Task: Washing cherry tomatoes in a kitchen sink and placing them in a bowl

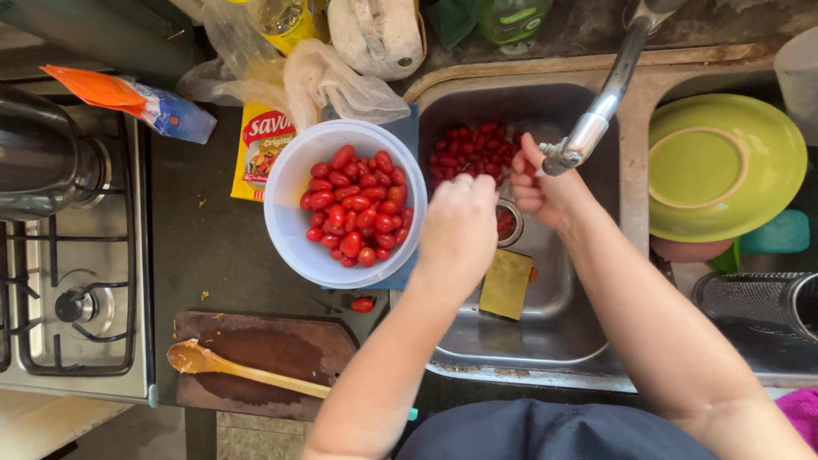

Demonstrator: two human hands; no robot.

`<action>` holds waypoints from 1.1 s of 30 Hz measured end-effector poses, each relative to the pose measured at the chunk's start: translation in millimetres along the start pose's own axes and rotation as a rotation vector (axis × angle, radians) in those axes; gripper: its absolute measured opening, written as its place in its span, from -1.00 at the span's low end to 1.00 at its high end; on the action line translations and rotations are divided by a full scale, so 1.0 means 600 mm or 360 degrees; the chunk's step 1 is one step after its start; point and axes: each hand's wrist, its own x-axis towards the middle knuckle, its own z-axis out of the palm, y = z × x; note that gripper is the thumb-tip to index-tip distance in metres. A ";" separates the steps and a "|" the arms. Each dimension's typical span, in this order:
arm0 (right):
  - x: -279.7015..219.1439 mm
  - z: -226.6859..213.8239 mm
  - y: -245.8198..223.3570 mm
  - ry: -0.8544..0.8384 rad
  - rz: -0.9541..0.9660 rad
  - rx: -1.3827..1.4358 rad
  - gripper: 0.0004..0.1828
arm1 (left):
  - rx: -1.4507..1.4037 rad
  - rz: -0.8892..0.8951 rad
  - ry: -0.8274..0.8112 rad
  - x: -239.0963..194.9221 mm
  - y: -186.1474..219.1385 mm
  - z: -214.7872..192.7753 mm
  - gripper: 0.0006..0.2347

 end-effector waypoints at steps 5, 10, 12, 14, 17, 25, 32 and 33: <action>0.003 -0.026 0.013 -0.0013 -0.0102 0.0042 -0.88 | 0.0164 -0.0103 -0.0592 -0.075 0.000 0.236 -0.89; -0.021 0.000 -0.008 0.0059 0.0013 0.0113 -0.67 | 0.0445 -0.0051 -0.0685 -0.132 -0.008 0.353 -0.82; -0.036 0.022 -0.028 0.0127 -0.0033 0.0066 -0.62 | 0.0544 0.0242 -0.0298 -0.147 -0.038 0.381 -0.81; -0.011 -0.010 -0.015 0.0116 -0.0071 0.0028 -0.73 | 0.0477 0.0175 -0.0515 -0.135 -0.040 0.387 -0.82; 0.000 -0.027 -0.002 0.0107 -0.0104 0.0046 -0.80 | 0.0082 -0.0106 -0.0962 -0.105 -0.043 0.365 -0.75; -0.018 -0.008 -0.019 0.0259 -0.0308 0.0060 -0.93 | -0.2576 -0.1619 -0.0954 0.023 0.036 0.264 -0.74; -0.036 -0.030 -0.011 0.0733 -0.0647 -0.0391 -0.73 | -0.2926 -0.1720 -0.0920 0.045 0.065 0.305 -0.71; -0.028 -0.055 -0.002 0.0822 -0.0675 -0.0334 -0.87 | -0.2859 -0.1750 -0.0949 0.043 0.063 0.324 -0.79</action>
